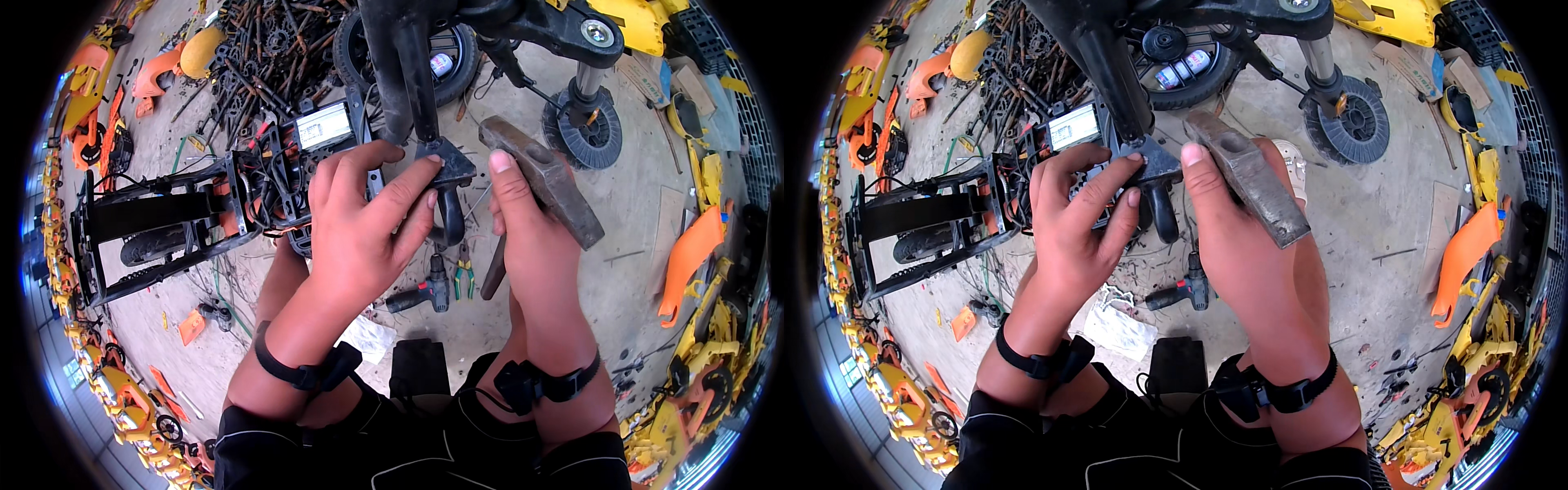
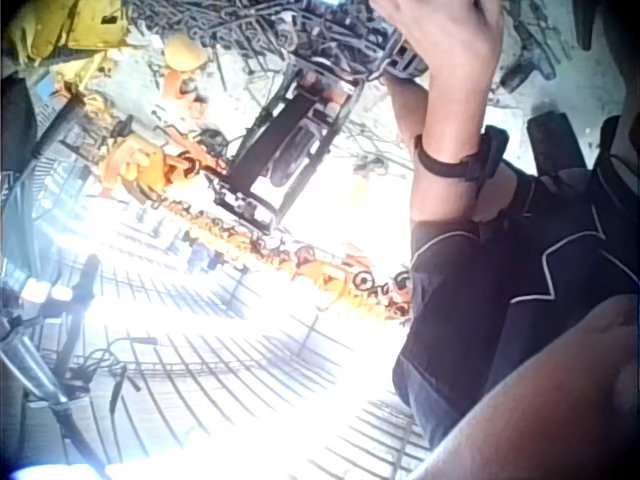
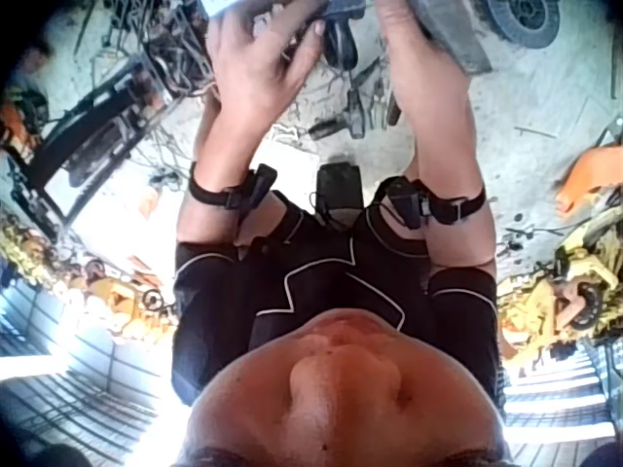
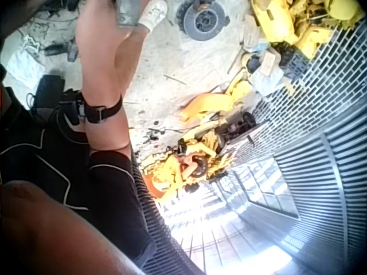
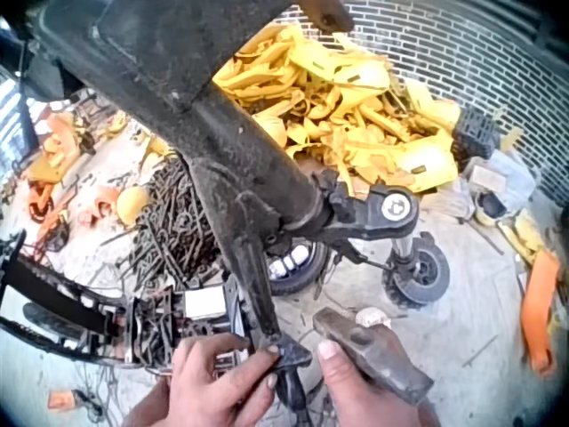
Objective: The person holds a metal vehicle component and uses a hammer to tap a small metal pin into a hole on the part while sitting on the floor.
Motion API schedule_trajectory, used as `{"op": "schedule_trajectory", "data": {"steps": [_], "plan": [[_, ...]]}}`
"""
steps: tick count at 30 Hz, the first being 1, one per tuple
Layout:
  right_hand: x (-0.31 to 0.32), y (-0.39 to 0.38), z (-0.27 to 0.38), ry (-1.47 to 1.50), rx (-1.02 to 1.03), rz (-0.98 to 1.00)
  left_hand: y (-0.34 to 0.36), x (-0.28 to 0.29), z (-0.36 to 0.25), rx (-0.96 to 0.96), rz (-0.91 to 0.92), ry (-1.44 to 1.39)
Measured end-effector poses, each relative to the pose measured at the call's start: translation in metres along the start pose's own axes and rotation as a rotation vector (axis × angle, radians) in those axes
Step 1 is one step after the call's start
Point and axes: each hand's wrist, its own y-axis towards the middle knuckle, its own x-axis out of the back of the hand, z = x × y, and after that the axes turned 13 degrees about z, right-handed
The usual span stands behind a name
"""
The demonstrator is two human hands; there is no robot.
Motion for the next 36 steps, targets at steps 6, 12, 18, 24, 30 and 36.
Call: {"op": "schedule_trajectory", "data": {"steps": [6,12,18,24,30,36], "plan": [[0.012,-0.006,0.007,-0.287,-0.022,0.108,-0.002,-0.006,-0.007,-0.012,-0.083,0.173],[0.013,-0.008,-0.003,-0.289,0.114,0.132,-0.006,-0.009,-0.015,0.023,-0.086,0.26],[0.014,-0.007,0.0,-0.235,0.072,0.124,-0.011,-0.002,-0.026,0.072,-0.026,0.238],[0.018,-0.007,0.001,-0.232,0.053,0.112,-0.008,0.003,-0.018,0.03,-0.003,0.121],[0.017,-0.006,-0.003,-0.282,0.09,0.093,-0.004,0.004,-0.018,-0.022,0.01,0.187],[0.016,-0.006,-0.003,-0.304,0.096,0.092,-0.007,-0.001,-0.025,-0.004,0.023,0.167]]}}
